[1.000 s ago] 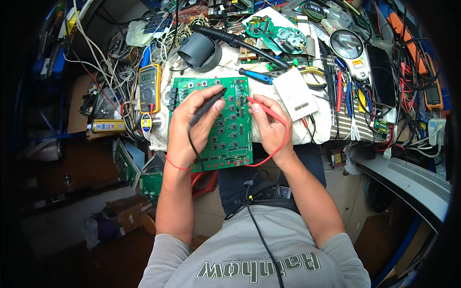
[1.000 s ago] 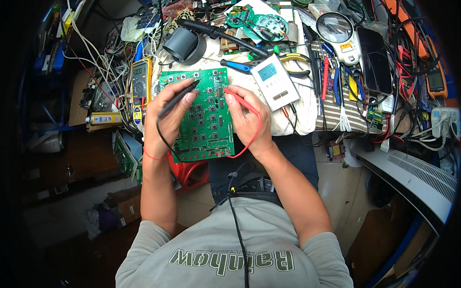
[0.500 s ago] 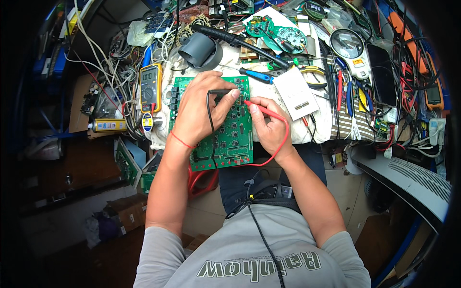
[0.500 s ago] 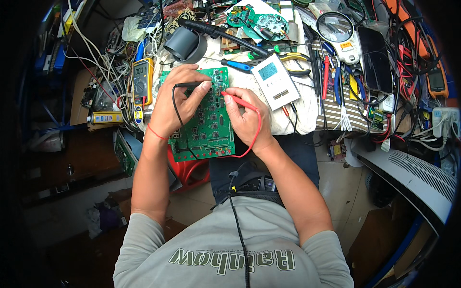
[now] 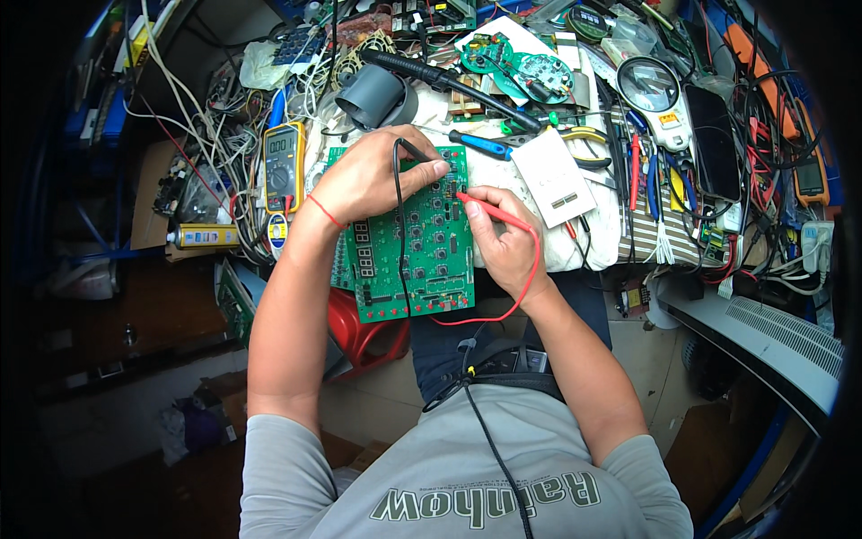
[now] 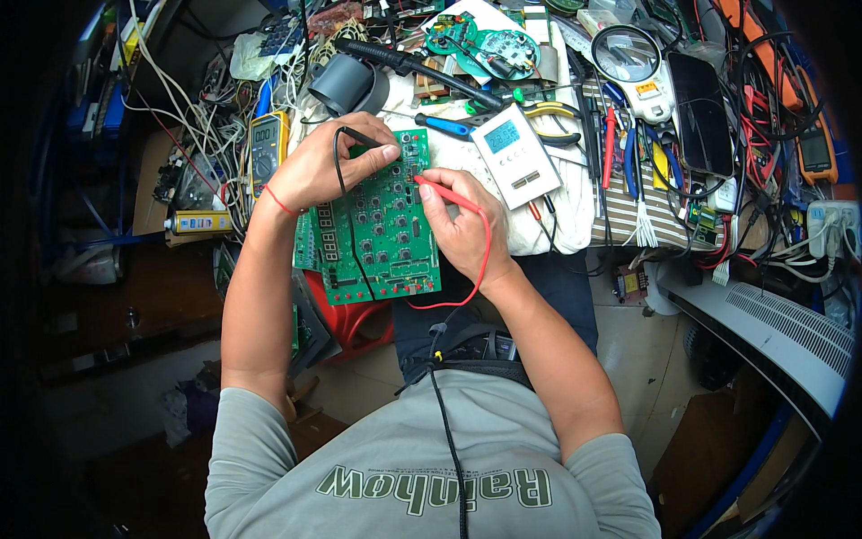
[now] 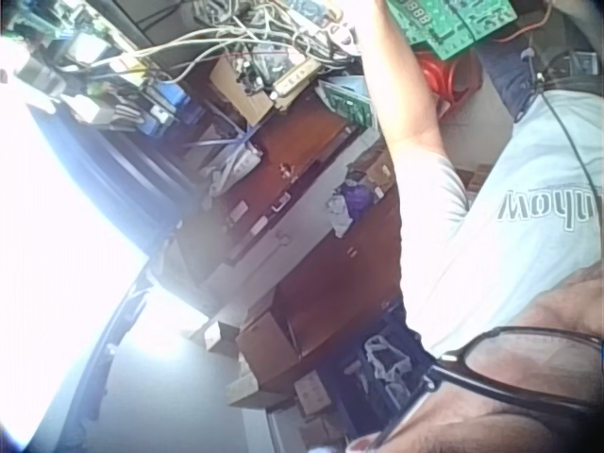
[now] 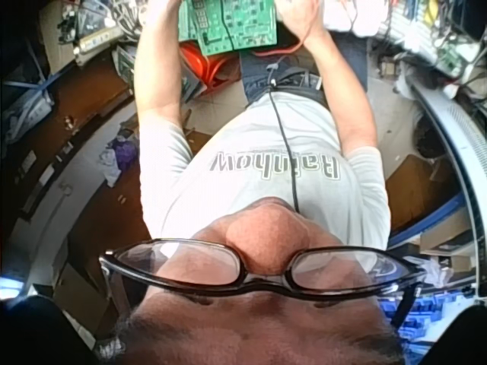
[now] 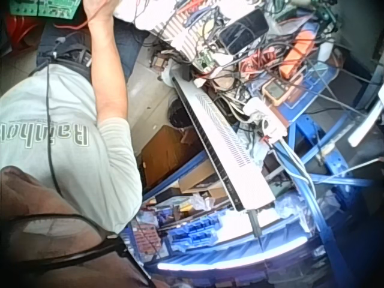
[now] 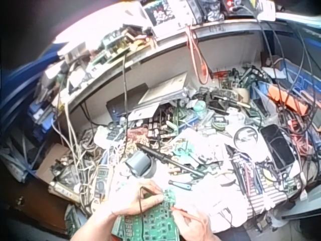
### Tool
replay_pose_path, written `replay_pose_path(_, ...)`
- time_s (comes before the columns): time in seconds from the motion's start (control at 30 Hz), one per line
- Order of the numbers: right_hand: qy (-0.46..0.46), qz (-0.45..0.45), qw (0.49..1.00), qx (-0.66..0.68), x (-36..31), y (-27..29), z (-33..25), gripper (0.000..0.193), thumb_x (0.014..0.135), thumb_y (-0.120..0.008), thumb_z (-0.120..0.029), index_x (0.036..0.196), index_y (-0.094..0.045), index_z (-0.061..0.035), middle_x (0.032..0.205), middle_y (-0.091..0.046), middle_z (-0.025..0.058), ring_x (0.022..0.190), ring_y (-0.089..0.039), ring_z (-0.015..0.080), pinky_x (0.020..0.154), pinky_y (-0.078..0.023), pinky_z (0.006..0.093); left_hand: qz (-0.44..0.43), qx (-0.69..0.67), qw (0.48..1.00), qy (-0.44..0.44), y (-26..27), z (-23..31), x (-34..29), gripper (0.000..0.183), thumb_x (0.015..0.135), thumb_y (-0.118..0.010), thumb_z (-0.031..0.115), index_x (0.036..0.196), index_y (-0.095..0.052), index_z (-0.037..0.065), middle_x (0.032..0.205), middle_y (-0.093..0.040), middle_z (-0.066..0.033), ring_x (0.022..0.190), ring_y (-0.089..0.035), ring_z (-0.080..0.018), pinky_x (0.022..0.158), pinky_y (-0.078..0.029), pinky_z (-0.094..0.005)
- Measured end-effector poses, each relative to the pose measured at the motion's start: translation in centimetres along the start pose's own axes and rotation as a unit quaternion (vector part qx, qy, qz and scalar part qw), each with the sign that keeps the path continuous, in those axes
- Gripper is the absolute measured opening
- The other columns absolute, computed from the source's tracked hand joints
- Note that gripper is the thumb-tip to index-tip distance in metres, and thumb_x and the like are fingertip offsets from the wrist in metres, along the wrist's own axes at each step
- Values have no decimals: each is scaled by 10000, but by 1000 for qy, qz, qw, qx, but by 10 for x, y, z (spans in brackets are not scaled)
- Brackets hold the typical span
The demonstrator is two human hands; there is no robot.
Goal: The person uses a multimeter to test a green circuit board. They connect the multimeter probes to various points on the board, flip the board over to access the back, and continue testing different components.
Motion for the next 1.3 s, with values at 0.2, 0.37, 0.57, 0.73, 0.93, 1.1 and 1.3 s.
replay_pose_path(0.2, 1, -1, 1000, -3, 0, 0, 1, 194, 1025, -744, -167, 1150, -738, -19, 1051, -785, 156, 935, -782, 308, 817, -611, 386, -25, 21, 999, 22, 0, -5, 3, 259, 1027, -778, 201, 1097, -761, -48, 1139, -753, -108, 1047, -704, -204, 937, -552, -337)
replay_pose_path(0.37, 7, 4, 1000, -6, 0, 0, 1, 188, 1023, -747, -160, 1148, -739, -19, 1054, -784, 156, 937, -781, 306, 819, -611, 384, -21, 12, 1000, 13, -3, -6, 3, 241, 1029, -774, 188, 1088, -758, -45, 1121, -748, -99, 1025, -697, -179, 912, -552, -328)
replay_pose_path(0.57, 4, 3, 1000, 1, 0, -1, 3, 185, 1023, -747, -152, 1150, -740, -18, 1059, -785, 156, 940, -782, 300, 816, -611, 378, -22, 4, 1000, 14, -4, -10, 3, 230, 1035, -769, 184, 1079, -748, -41, 1091, -740, -82, 975, -679, -146, 867, -547, -312)
replay_pose_path(0.73, -3, -2, 1000, 1, 0, -1, 3, 184, 1023, -747, -148, 1153, -740, -19, 1064, -785, 153, 943, -782, 297, 819, -611, 376, -24, 4, 999, 22, -4, -12, 2, 234, 1040, -767, 191, 1095, -744, -36, 1063, -736, -70, 954, -664, -126, 845, -538, -305)
replay_pose_path(0.93, -2, -3, 1000, 2, 0, -2, 4, 186, 1023, -748, -147, 1158, -739, -19, 1067, -784, 155, 946, -781, 300, 823, -611, 380, -17, -4, 1000, 14, -4, -10, 2, 245, 1042, -767, 202, 1113, -742, -31, 1033, -733, -58, 930, -648, -111, 814, -530, -301)
replay_pose_path(1.1, 0, -6, 1000, -7, 0, -1, 3, 192, 1021, -750, -148, 1163, -739, -20, 1083, -785, 158, 970, -780, 311, 839, -611, 387, -10, -5, 1000, 14, -4, -9, 2, 281, 1025, -771, 248, 1108, -755, -20, 1009, -754, -91, 918, -680, -172, 814, -549, -335)
replay_pose_path(1.3, 19, -10, 1000, -23, 0, -1, 0, 242, 1062, -721, -171, 1206, -730, 24, 1049, -783, 133, 893, -746, 196, 805, -590, 327, 2, -7, 1000, 18, -3, -10, 3, 341, 984, -786, 324, 1081, -783, -3, 1001, -795, -181, 920, -763, -307, 835, -594, -405)
Point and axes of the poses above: each hand's wrist, its own x-axis towards the middle knuckle, its own y-axis out of the back of the hand, z = x × y, the point moved 6 cm from there along x, towards the middle knuckle
